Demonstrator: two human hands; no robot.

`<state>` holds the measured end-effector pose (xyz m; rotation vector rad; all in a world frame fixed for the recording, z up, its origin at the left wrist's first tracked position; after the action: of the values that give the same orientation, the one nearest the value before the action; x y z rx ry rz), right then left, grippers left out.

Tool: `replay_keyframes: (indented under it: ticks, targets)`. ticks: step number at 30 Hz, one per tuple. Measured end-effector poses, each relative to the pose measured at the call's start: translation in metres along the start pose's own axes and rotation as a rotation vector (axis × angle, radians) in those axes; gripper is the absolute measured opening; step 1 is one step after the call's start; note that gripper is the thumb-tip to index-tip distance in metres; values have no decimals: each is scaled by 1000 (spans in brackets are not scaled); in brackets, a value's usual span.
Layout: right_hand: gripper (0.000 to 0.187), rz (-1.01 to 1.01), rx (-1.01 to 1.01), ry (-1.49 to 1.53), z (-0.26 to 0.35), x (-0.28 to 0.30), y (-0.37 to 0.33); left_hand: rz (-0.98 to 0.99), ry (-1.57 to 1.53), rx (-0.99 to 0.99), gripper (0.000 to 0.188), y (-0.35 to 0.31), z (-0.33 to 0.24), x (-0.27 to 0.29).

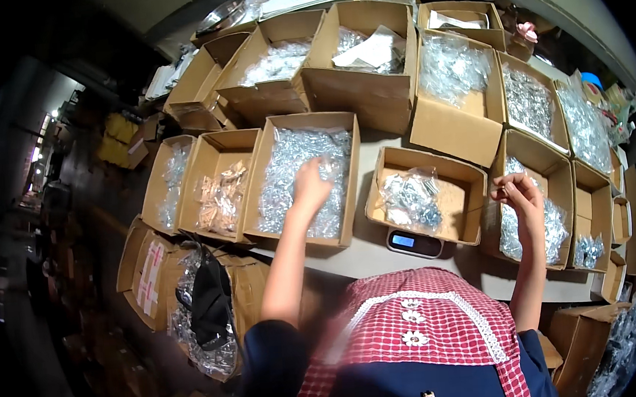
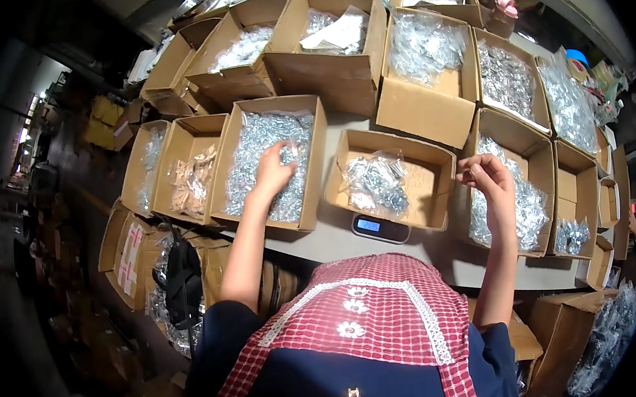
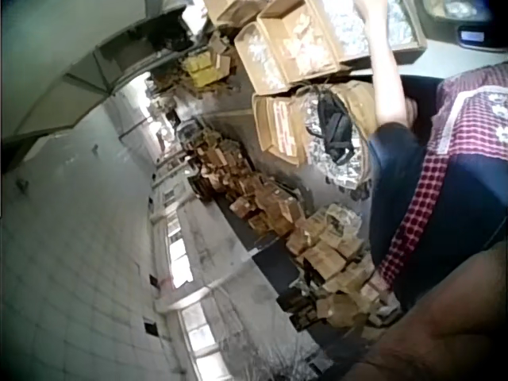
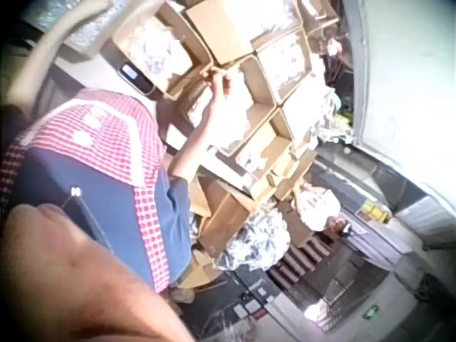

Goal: The person places small metal hardware pieces from several boxes into a plastic bag, weighs the bag on a scale, and adjusts the quantity until reaching the target weight.

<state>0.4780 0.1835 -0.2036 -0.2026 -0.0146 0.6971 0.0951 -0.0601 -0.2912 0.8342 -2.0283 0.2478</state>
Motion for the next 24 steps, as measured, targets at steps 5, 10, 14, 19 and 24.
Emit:
replay_keyframes:
  ticks: [5, 10, 14, 19, 24]
  targets:
    - [16, -169, -50, 32, -32, 27, -14, 23, 252, -100, 38, 35, 9, -26]
    - [18, -290, -55, 100, -71, 69, -34, -133, 97, -184, 22, 64, 28, -23]
    - [23, -393, -31, 161, -102, 96, -50, -261, -934, 173, 11, 69, 57, 9]
    - [40, -612, 63, 269, -128, 118, -55, -372, -1490, 377, 20, 83, 103, 104]
    - [45, -708, 128, 202, -144, 135, -42, -271, -513, 279, 54, 83, 221, 180]
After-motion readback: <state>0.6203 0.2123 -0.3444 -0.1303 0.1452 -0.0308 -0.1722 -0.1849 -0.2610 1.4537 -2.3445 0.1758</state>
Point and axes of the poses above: each hand's wrist, its own y-axis towards the middle knuckle, its own x-axis out of the back of the hand, z = x × y, the point moved 7 cm from there along y, towards the middle knuckle, and after that the axes turned 6 degrees about -x, right-handed, at the moved point
